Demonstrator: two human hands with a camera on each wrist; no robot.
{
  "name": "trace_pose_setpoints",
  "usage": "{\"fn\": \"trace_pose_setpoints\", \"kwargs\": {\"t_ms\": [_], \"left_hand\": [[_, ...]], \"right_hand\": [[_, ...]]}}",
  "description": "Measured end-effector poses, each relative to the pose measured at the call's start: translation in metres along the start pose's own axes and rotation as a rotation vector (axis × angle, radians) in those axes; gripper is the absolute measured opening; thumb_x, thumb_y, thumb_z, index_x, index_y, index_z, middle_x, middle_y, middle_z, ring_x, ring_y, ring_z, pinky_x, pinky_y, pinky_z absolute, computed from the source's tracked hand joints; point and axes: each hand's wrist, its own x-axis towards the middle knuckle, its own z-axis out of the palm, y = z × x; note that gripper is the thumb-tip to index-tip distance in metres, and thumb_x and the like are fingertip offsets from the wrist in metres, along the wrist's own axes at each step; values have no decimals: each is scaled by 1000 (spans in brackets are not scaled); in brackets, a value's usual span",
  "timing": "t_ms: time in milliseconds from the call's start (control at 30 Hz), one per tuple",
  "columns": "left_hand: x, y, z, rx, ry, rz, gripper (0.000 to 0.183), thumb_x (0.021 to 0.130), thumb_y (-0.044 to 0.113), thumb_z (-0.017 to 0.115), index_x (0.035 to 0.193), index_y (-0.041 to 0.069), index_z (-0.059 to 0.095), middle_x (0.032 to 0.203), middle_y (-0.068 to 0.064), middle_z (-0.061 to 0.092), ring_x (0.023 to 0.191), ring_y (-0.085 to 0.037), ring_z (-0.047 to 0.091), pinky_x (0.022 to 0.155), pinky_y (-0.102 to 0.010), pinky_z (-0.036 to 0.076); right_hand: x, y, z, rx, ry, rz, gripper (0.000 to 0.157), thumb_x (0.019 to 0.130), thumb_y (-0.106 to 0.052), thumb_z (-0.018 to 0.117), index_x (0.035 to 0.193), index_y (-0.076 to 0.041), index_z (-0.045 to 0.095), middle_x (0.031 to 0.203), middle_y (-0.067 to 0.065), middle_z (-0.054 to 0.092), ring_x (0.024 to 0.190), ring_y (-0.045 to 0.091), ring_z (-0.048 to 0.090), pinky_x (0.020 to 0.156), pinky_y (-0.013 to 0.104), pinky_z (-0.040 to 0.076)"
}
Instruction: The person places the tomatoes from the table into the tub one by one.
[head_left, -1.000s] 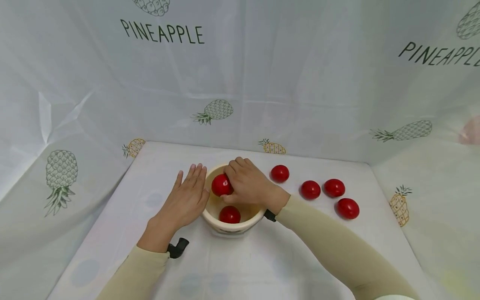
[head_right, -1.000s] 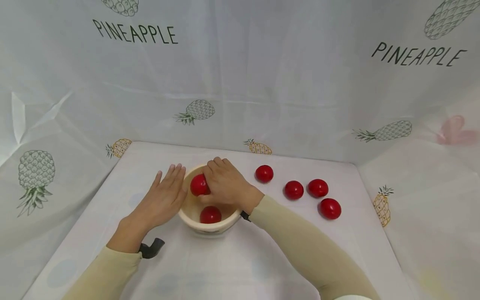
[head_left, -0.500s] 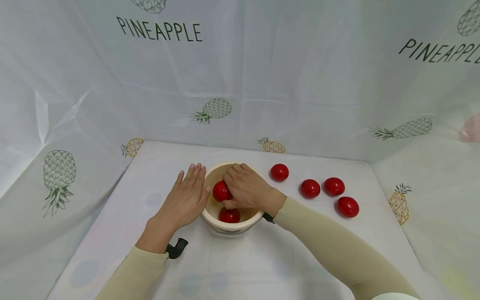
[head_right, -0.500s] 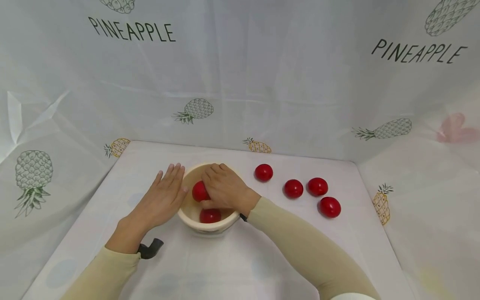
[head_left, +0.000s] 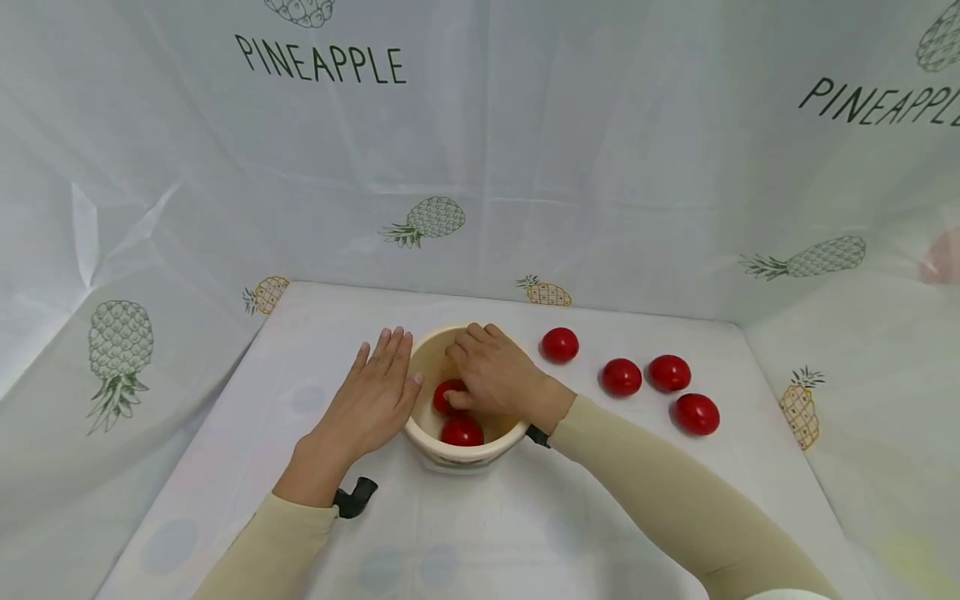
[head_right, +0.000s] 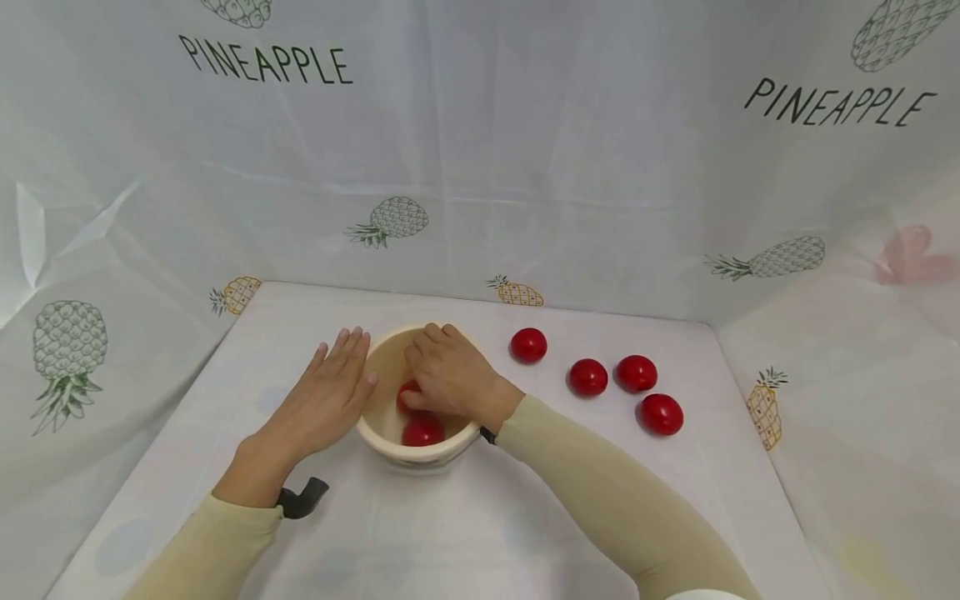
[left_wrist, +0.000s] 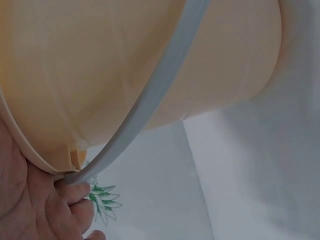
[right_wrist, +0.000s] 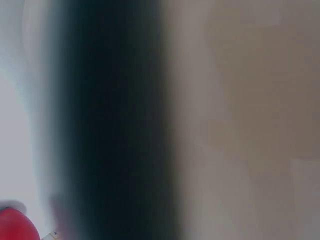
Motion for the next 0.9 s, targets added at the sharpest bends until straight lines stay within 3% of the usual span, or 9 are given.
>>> {"fn": "trace_pose_setpoints", "kwargs": {"t_ms": [333,433,567,667,767,900], "left_hand": [[-1,-1,1,-24,14,3,70,114,38,38,166,-3,18,175,-20,16,164,-38,9,133,-59,7],[-1,-1,2,-37,16,7,70,113,37,39,166,-3,18,175,-21,16,164,-38,9,133,-59,7],[0,-1,3,-48,16,10,71,113,38,39,167,-3,17,175,-20,15,164,-38,8,133,-59,7],[-1,-2,4,-56,14,4,71,113,38,39,167,-3,16,176,-20,15,165,-37,7,133,-59,7],[-1,-2,4,-69,13,3,71,113,38,39,167,-3,16,176,-20,14,165,-37,7,133,-58,7],[0,-2,4,-73,22,11,71,113,38,40,167,-3,17,175,-21,16,164,-39,8,133,-59,9]], "right_hand": [[-14,13,-7,44,291,96,34,99,-35,67,120,-8,69,112,6,70,105,24,56,91,37,49],[-27,33,-10,26,378,115,32,98,-30,67,117,-5,68,109,9,69,103,27,57,89,40,50],[-48,74,-8,-27,454,180,36,97,-30,69,115,0,67,107,14,69,101,33,59,84,44,51],[-65,104,2,-46,404,279,43,96,-34,72,117,3,65,109,18,68,103,37,58,84,47,51],[-85,124,19,-36,263,395,55,96,-40,75,125,4,61,119,21,66,111,38,55,92,49,51],[-103,134,44,-22,86,471,73,94,-49,77,135,7,55,131,24,62,123,41,52,103,53,50]]}}
